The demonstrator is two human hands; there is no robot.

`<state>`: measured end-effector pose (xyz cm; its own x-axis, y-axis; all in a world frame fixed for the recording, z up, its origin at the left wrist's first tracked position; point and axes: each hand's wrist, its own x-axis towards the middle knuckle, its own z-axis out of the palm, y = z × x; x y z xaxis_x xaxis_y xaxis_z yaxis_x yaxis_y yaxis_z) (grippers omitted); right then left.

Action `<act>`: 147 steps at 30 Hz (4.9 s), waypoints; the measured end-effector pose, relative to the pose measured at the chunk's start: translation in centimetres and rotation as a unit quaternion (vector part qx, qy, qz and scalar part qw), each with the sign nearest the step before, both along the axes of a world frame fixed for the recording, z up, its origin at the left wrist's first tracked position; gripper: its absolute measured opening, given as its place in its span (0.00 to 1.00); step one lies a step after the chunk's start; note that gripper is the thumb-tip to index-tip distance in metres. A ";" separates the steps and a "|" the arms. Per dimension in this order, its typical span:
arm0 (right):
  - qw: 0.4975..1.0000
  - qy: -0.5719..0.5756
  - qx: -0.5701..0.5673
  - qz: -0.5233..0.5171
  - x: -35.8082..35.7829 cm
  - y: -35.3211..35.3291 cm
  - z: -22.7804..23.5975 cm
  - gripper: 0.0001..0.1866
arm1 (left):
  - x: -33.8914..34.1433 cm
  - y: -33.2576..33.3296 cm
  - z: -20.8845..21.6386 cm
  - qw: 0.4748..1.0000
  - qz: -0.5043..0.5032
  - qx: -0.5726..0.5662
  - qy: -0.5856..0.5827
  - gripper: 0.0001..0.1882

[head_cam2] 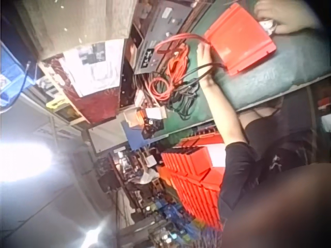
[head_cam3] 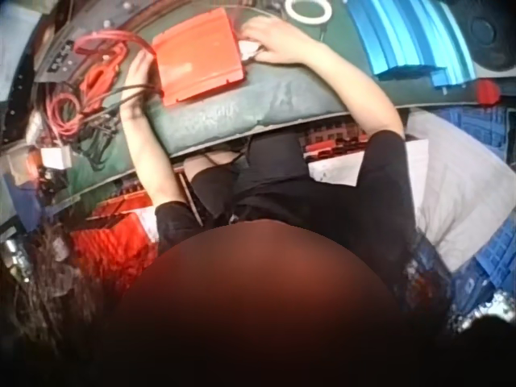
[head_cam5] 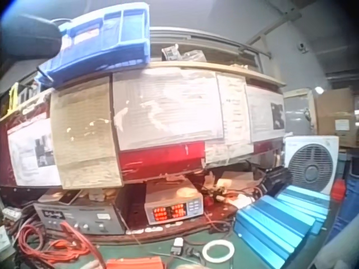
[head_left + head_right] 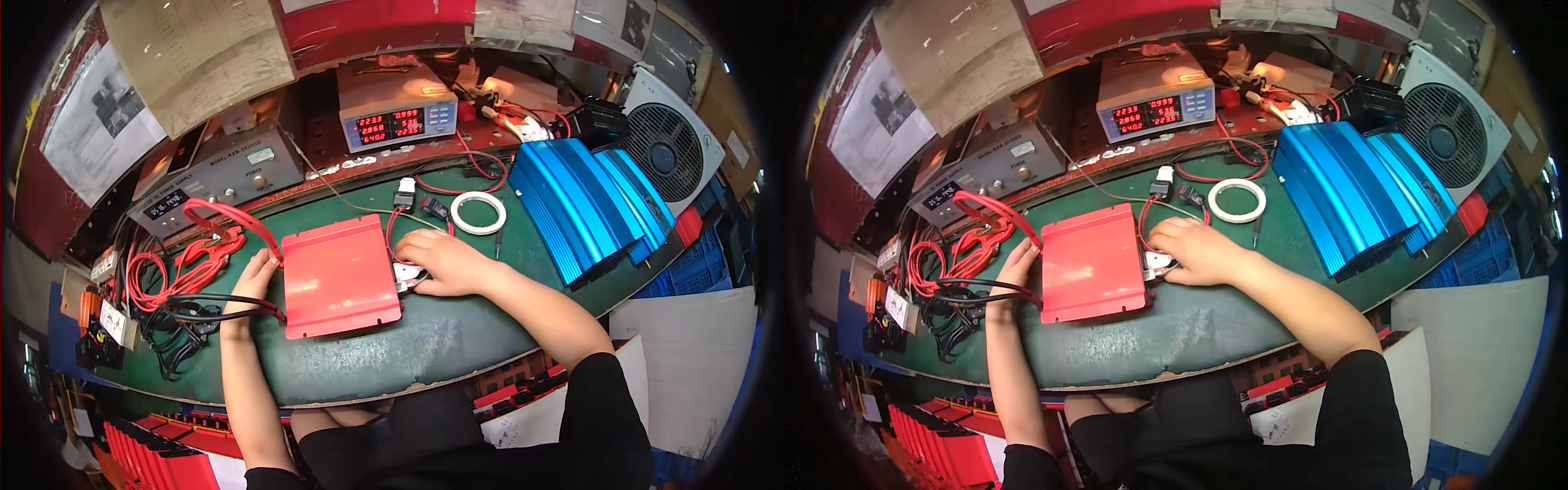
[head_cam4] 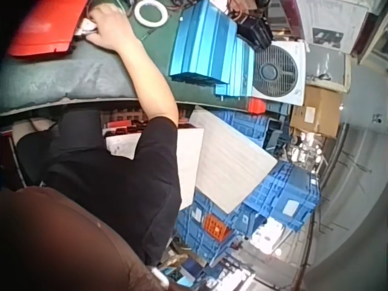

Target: Testing electrical power inverters by connecting them to measurement equipment and checking values.

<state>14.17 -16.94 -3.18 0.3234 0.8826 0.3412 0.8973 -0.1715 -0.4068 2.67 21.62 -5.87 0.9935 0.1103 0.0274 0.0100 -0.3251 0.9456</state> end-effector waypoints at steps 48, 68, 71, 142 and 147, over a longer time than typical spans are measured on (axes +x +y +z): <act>0.966 -0.094 -0.003 -0.243 5.6 -2.2 -1.9 0.21 | -1.0 -0.6 2.7 0.995 -0.070 -0.069 -0.010 0.08; 0.832 0.424 0.268 -0.237 4.0 -1.3 -0.2 0.09 | 1.1 0.9 -0.3 0.989 0.090 0.042 -0.112 0.06; 0.814 0.458 0.299 -0.195 4.7 -1.7 -0.5 0.09 | 1.3 0.6 -1.1 0.989 0.091 0.048 -0.108 0.07; 0.805 0.506 0.253 -0.176 5.2 -1.1 -1.4 0.14 | 1.8 -0.1 -1.9 0.978 0.124 0.124 -0.110 0.07; 0.806 0.507 0.247 -0.180 5.0 -1.3 -1.3 0.14 | 2.0 -0.7 -1.8 0.980 0.126 0.108 -0.112 0.07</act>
